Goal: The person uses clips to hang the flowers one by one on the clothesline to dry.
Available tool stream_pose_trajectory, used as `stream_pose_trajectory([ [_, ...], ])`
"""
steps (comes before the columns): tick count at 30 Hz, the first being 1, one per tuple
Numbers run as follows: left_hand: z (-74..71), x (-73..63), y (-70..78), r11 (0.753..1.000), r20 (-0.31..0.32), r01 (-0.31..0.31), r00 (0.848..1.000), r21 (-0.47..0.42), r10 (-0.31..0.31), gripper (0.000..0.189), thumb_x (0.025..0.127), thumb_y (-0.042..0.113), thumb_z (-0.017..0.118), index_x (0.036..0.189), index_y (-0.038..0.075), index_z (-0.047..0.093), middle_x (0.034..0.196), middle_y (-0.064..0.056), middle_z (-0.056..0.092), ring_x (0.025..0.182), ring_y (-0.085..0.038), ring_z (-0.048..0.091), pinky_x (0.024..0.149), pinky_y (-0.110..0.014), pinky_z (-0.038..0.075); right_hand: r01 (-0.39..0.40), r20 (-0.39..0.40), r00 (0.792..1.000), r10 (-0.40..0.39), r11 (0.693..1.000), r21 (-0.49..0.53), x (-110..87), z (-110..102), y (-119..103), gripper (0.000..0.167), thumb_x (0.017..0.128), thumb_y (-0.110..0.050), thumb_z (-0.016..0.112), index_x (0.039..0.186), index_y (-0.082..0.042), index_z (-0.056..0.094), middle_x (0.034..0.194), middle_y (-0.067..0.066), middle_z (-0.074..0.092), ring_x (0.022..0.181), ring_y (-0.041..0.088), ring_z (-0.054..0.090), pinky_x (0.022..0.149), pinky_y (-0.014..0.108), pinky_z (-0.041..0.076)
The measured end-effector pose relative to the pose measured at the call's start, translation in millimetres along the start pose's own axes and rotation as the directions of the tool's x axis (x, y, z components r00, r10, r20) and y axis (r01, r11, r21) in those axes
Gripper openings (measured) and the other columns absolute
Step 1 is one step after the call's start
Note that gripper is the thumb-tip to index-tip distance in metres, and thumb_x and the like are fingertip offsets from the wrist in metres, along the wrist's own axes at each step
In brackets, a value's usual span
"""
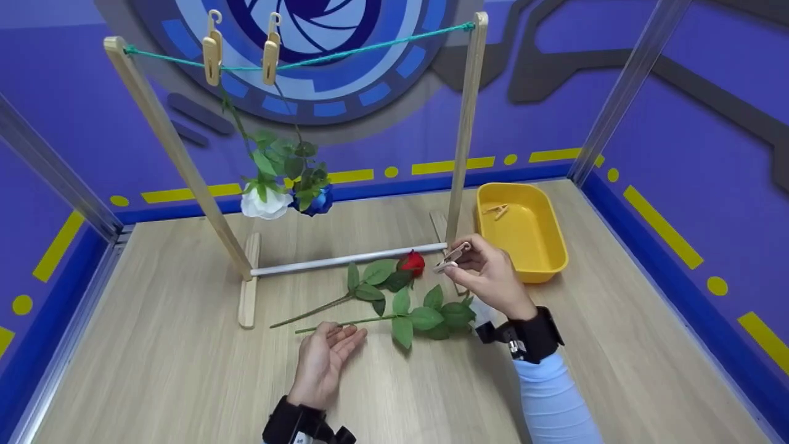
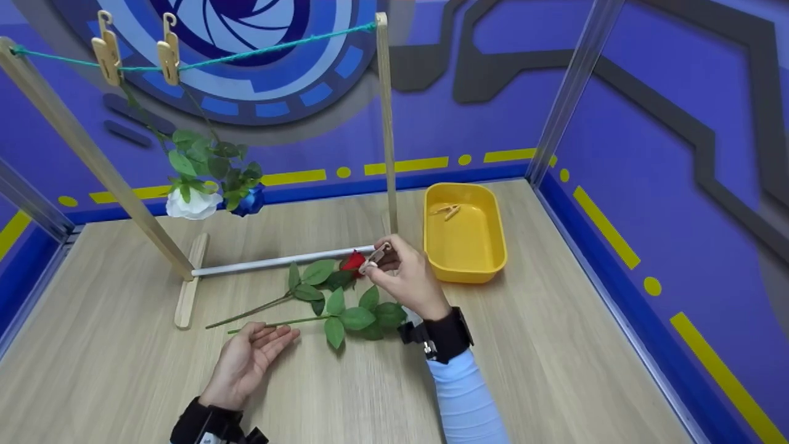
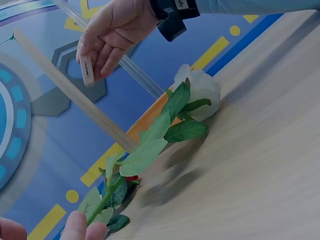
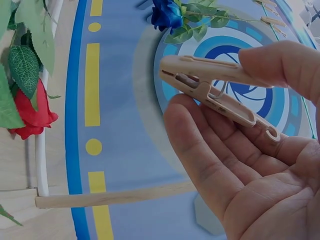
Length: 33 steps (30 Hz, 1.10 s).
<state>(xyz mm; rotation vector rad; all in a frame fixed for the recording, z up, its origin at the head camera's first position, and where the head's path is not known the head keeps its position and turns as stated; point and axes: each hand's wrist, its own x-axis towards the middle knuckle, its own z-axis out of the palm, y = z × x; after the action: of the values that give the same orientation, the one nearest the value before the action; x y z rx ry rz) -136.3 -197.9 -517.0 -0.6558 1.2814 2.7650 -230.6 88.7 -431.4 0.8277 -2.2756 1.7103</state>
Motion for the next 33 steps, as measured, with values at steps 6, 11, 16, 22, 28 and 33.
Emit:
stream_pose_trajectory([
  [6, -1.5, -1.7, 2.2, 0.999, 0.024, 0.021, 0.999, 0.029, -0.021, 0.030, 0.106, 0.008, 0.033, 0.124, -0.016, 0.034, 0.122, -0.032, 0.044, 0.100, -0.033, 0.071, 0.102, -0.040, 0.055, -0.008, 0.006, 1.000, 0.008, 1.000, 0.006, 0.4, -0.6, 0.3, 0.029, 0.086, 0.012, 0.074, 0.112, 0.010, 0.061, 0.101, 0.022, 0.072, 0.089, 0.016, 0.071, 0.079, 0.024, 0.060],
  [11, -0.1, -4.3, 5.4, 0.998, 0.033, 0.006, 0.999, 0.064, -0.008, 0.030, 0.107, 0.008, 0.033, 0.125, -0.015, 0.035, 0.120, -0.029, 0.048, 0.099, -0.031, 0.072, 0.100, -0.039, 0.056, -0.004, 0.012, 1.000, 0.004, 1.000, 0.004, 0.7, -0.5, 0.3, 0.030, 0.086, 0.011, 0.075, 0.112, 0.010, 0.061, 0.101, 0.022, 0.072, 0.089, 0.017, 0.072, 0.080, 0.024, 0.060],
  [16, 8.3, -11.3, 9.1, 0.960, 0.074, -0.099, 0.994, 0.264, 0.082, 0.037, 0.108, 0.009, 0.035, 0.134, -0.018, 0.034, 0.124, -0.033, 0.050, 0.099, -0.029, 0.072, 0.094, -0.037, 0.059, 0.001, 0.013, 1.000, -0.001, 1.000, -0.001, 1.1, -0.4, 0.1, 0.030, 0.085, 0.012, 0.074, 0.112, 0.010, 0.061, 0.101, 0.021, 0.072, 0.089, 0.018, 0.072, 0.080, 0.025, 0.060],
  [22, 21.7, -15.2, 13.2, 0.725, 0.164, -0.287, 0.957, 0.626, 0.238, 0.034, 0.105, 0.008, 0.048, 0.130, -0.014, 0.050, 0.119, -0.029, 0.061, 0.088, -0.029, 0.072, 0.077, -0.033, 0.062, -0.006, 0.023, 1.000, 0.006, 1.000, -0.001, 0.3, 0.7, -1.7, 0.029, 0.088, 0.009, 0.075, 0.113, 0.010, 0.061, 0.103, 0.022, 0.072, 0.090, 0.019, 0.072, 0.082, 0.025, 0.060],
  [28, 26.8, -10.8, 19.3, 0.220, 0.393, -0.495, 0.837, 0.841, 0.380, 0.021, 0.101, 0.011, 0.060, 0.117, -0.001, 0.066, 0.112, -0.015, 0.066, 0.082, -0.017, 0.066, 0.070, -0.032, 0.054, -0.029, 0.022, 0.999, 0.029, 1.000, 0.005, 0.0, 0.5, -2.0, 0.030, 0.087, 0.012, 0.073, 0.113, 0.011, 0.060, 0.103, 0.022, 0.071, 0.089, 0.015, 0.071, 0.081, 0.023, 0.059],
  [33, 25.9, -0.6, 21.0, -0.135, 0.540, -0.542, 0.717, 0.830, 0.441, 0.011, 0.095, 0.002, 0.068, 0.103, -0.005, 0.071, 0.093, -0.013, 0.063, 0.075, -0.020, 0.064, 0.064, -0.034, 0.055, -0.020, 0.023, 1.000, 0.020, 1.000, -0.004, 0.8, 1.3, -3.6, 0.029, 0.087, 0.012, 0.074, 0.113, 0.010, 0.061, 0.102, 0.022, 0.071, 0.089, 0.016, 0.071, 0.081, 0.023, 0.059],
])
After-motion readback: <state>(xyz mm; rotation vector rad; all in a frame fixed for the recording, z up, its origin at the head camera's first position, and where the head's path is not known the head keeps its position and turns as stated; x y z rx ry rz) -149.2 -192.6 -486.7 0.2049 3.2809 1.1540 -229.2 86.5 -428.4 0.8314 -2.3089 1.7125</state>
